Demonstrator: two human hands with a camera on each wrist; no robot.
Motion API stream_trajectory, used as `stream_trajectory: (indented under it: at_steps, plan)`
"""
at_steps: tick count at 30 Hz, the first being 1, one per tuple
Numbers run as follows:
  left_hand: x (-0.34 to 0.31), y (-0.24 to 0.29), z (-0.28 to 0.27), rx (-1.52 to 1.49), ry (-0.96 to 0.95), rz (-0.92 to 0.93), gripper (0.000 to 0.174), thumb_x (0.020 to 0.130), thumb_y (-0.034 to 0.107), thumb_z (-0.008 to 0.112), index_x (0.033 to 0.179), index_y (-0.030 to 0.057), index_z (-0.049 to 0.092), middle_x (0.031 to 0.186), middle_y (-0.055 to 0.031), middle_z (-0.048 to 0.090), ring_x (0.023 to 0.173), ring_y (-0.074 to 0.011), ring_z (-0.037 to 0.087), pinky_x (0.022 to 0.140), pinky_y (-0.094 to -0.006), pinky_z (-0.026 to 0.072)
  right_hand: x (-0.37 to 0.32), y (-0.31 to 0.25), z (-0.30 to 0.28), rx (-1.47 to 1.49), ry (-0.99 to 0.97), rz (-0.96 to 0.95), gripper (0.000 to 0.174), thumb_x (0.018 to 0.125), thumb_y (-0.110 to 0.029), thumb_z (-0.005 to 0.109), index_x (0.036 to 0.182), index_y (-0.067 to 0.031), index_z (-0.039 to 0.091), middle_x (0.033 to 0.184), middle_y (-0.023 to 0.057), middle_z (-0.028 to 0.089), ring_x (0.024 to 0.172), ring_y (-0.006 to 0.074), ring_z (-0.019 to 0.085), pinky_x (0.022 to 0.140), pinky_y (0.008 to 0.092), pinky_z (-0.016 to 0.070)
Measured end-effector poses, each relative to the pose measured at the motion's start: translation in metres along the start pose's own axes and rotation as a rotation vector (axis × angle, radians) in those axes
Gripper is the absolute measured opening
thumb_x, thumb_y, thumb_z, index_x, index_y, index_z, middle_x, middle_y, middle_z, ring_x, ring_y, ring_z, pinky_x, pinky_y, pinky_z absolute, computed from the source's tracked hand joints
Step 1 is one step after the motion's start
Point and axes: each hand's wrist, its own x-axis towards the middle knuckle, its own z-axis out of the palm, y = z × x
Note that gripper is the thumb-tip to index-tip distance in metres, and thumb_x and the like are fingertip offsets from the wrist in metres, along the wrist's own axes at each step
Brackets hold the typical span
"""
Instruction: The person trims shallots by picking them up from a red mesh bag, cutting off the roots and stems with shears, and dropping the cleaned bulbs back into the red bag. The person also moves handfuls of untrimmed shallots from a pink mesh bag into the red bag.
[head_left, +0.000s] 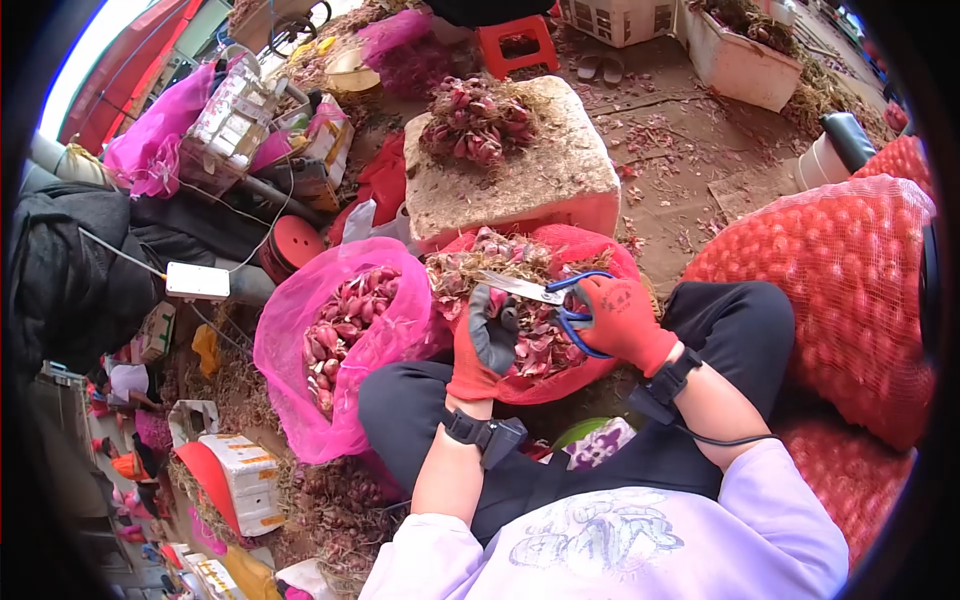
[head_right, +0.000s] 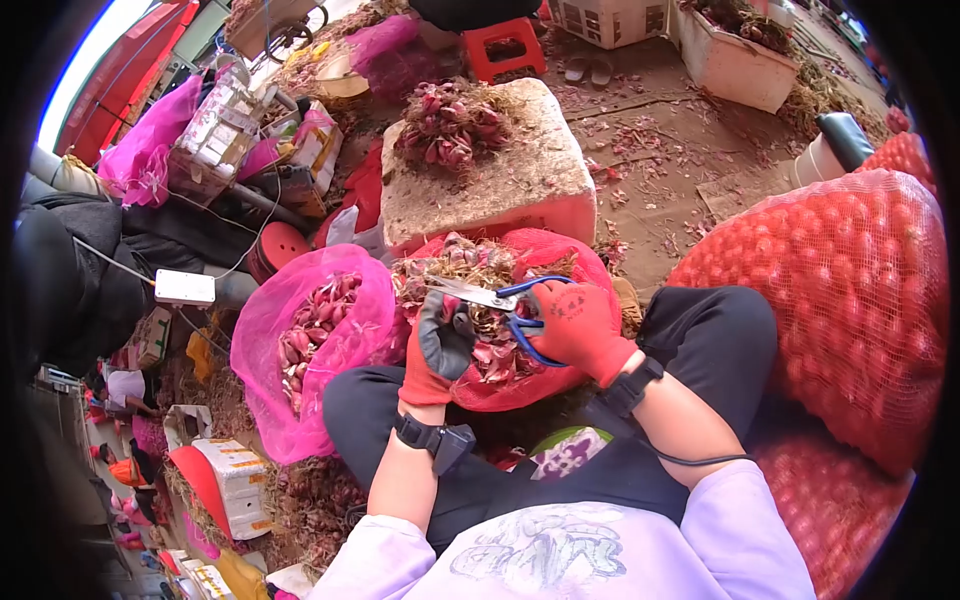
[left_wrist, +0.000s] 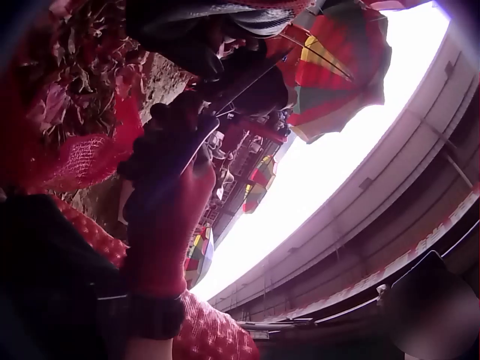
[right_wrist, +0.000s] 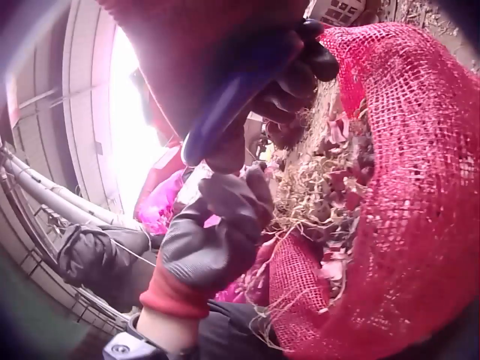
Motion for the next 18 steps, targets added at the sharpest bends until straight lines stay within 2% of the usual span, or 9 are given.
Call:
stream_trajectory:
  at_steps: [5, 8, 12, 15, 18]
  plan:
    - [-0.007, 0.016, 0.013, -0.01, 0.067, 0.124, 0.018, 0.092, 0.022, 0.059, 0.1, 0.0056, 0.061, 0.093, -0.0047, 0.064, 0.073, -0.0114, 0.058, 0.061, -0.021, 0.0514, 0.0, 0.003, -0.005, -0.076, -0.009, -0.061, 0.042, 0.072, -0.044, 0.067, 0.09, -0.0073, 0.059, 0.082, 0.01, 0.061, 0.075, 0.0273, 0.062, 0.065, 0.0385, 0.0481]
    - [-0.01, 0.016, 0.022, 0.057, 0.112, 0.122, 0.022, 0.094, 0.025, 0.055, 0.101, 0.0046, 0.058, 0.088, -0.0005, 0.058, 0.069, -0.008, 0.052, 0.059, -0.0172, 0.0454, 0.0, 0.003, -0.007, -0.094, -0.022, -0.065, 0.04, 0.07, -0.042, 0.068, 0.088, -0.0075, 0.058, 0.08, 0.0092, 0.06, 0.074, 0.0269, 0.061, 0.065, 0.0383, 0.0476]
    - [-0.007, 0.018, 0.021, 0.072, 0.156, 0.085, 0.025, 0.095, 0.025, 0.054, 0.106, 0.0033, 0.058, 0.086, -0.0002, 0.057, 0.067, -0.0076, 0.05, 0.058, -0.0179, 0.0444, 0.001, 0.007, -0.006, -0.105, -0.056, -0.04, 0.035, 0.069, -0.036, 0.069, 0.087, -0.0081, 0.059, 0.08, 0.0099, 0.06, 0.074, 0.0288, 0.062, 0.063, 0.0399, 0.0478]
    - [-0.005, 0.017, 0.011, 0.128, 0.035, 0.113, 0.024, 0.092, 0.021, 0.058, 0.108, 0.0028, 0.058, 0.089, -0.0034, 0.061, 0.067, -0.0101, 0.053, 0.056, -0.0204, 0.046, -0.001, 0.015, 0.003, -0.108, -0.072, 0.022, 0.032, 0.07, -0.033, 0.069, 0.087, -0.0085, 0.06, 0.079, 0.0108, 0.061, 0.074, 0.0296, 0.062, 0.062, 0.0413, 0.0479]
    - [-0.004, 0.015, 0.012, 0.19, -0.06, 0.014, 0.028, 0.094, 0.023, 0.055, 0.113, 0.0023, 0.056, 0.087, -0.0014, 0.059, 0.065, -0.0084, 0.049, 0.056, -0.0201, 0.0426, 0.004, 0.019, 0.003, -0.136, -0.099, 0.115, 0.029, 0.072, -0.033, 0.069, 0.086, -0.009, 0.061, 0.078, 0.0117, 0.063, 0.074, 0.0298, 0.063, 0.062, 0.0413, 0.048]
